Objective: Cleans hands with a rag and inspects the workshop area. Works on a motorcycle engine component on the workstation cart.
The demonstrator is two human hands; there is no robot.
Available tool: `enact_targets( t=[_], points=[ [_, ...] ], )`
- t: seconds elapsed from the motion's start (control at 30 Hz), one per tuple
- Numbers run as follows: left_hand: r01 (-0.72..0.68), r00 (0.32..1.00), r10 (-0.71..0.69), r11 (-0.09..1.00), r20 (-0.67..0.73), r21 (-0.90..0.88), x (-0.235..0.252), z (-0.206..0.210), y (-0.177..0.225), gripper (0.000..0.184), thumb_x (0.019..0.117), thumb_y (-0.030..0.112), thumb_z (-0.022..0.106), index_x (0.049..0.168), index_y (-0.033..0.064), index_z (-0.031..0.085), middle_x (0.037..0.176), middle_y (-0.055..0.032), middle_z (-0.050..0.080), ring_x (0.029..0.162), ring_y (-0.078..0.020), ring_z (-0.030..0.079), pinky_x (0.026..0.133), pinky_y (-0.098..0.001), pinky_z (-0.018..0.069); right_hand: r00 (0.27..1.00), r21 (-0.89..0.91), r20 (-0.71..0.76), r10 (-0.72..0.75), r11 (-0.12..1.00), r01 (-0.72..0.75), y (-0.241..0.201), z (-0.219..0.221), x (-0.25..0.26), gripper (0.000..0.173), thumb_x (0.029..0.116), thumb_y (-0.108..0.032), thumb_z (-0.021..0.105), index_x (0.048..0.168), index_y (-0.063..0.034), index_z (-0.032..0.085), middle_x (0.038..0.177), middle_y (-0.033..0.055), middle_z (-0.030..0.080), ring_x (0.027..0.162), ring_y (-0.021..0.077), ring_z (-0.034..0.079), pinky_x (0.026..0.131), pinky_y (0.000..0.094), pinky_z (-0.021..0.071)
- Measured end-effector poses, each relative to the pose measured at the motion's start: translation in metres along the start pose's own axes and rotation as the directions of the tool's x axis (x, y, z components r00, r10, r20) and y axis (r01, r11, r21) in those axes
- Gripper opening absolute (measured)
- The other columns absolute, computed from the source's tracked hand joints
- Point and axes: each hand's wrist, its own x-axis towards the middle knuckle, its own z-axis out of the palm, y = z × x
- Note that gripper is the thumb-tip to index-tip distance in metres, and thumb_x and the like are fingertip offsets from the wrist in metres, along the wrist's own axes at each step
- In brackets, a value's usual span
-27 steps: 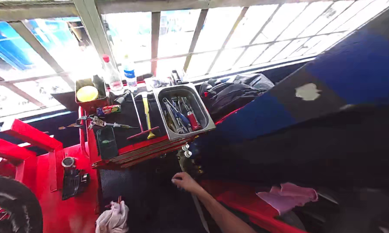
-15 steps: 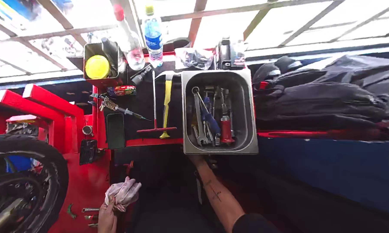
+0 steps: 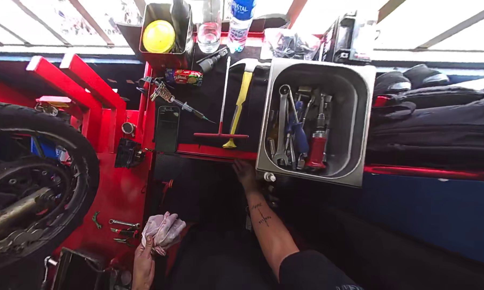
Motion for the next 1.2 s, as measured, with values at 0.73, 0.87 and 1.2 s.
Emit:
enact_targets(
  t=[0.73,0.87,1.2],
  points=[
    [0.028,0.989,-0.042,0.995,-0.140,-0.101,-0.092,-0.149,-0.130,0.027,0.1102,0.016,0.040,0.120,0.0014,0.060,0.095,-0.0036,0.075,0.084,-0.0104,0.074,0.078,-0.0311,0.0638,0.994,-0.009,0.067,-0.081,0.997,0.081,0.090,-0.113,-0.074,0.026,0.1025,-0.016,0.044,0.126,-0.0051,0.047,0.120,0.0151,0.060,0.107,0.0283,0.065,0.087,0.0470,0.0578],
    [-0.019,0.995,0.007,0.993,-0.096,-0.116,-0.083,-0.148,-0.132,0.026,0.1096,0.017,0.043,0.116,0.0021,0.063,0.094,-0.0040,0.075,0.084,-0.0110,0.074,0.079,-0.0319,0.0635,0.999,-0.002,0.035,-0.012,1.000,0.012,0.106,-0.146,-0.110,0.025,0.1017,-0.017,0.047,0.123,-0.0049,0.050,0.119,0.0155,0.061,0.106,0.0294,0.066,0.087,0.0482,0.0577],
    [-0.029,0.999,0.028,0.998,-0.017,-0.064,-0.072,-0.145,-0.135,0.021,0.1050,0.012,0.049,0.119,0.0017,0.061,0.098,-0.0047,0.074,0.086,-0.0126,0.073,0.080,-0.0342,0.0633,0.994,-0.022,-0.019,0.104,0.994,-0.105,0.137,-0.201,-0.170,0.026,0.1033,-0.020,0.045,0.124,-0.0050,0.048,0.115,0.0159,0.064,0.098,0.0297,0.068,0.083,0.0478,0.0587]
  ],
)
